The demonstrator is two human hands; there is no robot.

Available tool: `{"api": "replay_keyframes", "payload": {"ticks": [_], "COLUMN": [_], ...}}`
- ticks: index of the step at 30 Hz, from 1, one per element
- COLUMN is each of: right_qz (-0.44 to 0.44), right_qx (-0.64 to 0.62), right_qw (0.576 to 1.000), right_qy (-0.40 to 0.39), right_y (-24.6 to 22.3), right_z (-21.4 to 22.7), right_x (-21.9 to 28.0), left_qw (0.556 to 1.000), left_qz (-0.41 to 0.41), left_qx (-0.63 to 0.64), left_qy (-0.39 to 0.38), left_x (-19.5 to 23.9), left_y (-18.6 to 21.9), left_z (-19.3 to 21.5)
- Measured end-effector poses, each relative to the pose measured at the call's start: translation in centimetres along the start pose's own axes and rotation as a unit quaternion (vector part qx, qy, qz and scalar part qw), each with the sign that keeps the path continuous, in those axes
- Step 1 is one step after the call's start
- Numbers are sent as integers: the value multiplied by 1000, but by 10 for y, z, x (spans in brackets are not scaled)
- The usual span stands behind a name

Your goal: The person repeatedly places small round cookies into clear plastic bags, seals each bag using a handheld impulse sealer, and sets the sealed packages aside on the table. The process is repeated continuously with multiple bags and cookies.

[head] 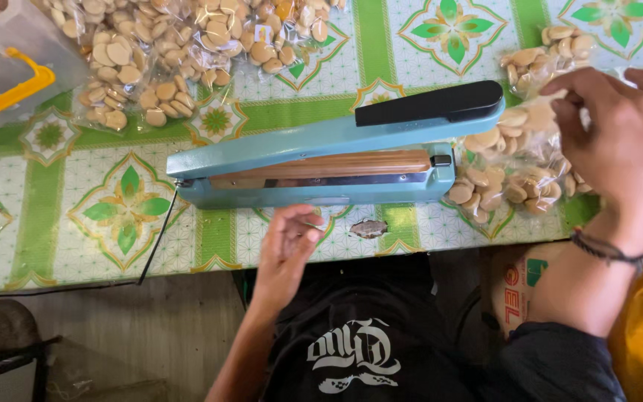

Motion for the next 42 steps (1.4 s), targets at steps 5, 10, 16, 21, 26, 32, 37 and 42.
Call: {"api": "replay_keyframes", "payload": {"ticks": [5, 10, 16, 21, 26, 32, 37, 42], "right_qz": [-42, 181, 291, 299, 404, 272, -100, 13], "right_qx": [-16, -132, -252, -260, -96, -193, -560, -333], "right_qw": [996, 974, 913, 910, 898, 936, 822, 941], "right_qy": [73, 30, -131, -119, -145, -117, -28, -63], "right_y": [-50, -118, -190, -199, -194, -148, -53, -63], "right_z": [46, 53, -15, -72, -152, -192, -112, -37], "right_x": [13, 22, 30, 18, -1, -42, -108, -102], "left_qw": [994, 984, 952, 963, 963, 968, 962, 969], "left_qz": [-55, -58, 79, 197, 259, 235, 258, 246], "left_qx": [-54, -4, 9, 72, 66, 90, 71, 26], "left_qy": [-75, -167, -295, -170, -33, 3, 49, 20], "left_x": [2, 5, 33, 22, -9, -14, -20, -28], "left_y": [13, 16, -37, -75, -82, -67, -49, -30], "left_z": [-46, -80, -75, -44, -31, -26, 0, 19]}}
Point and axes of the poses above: each hand's wrist, its own x-axis away from the middle knuckle, its own z-axis out of the back of the hand, y = z × x, the point moved 5 cm from there along -x, towards the middle knuckle, and after that the axes turned 13 degrees about y, right-handed, at the moved point
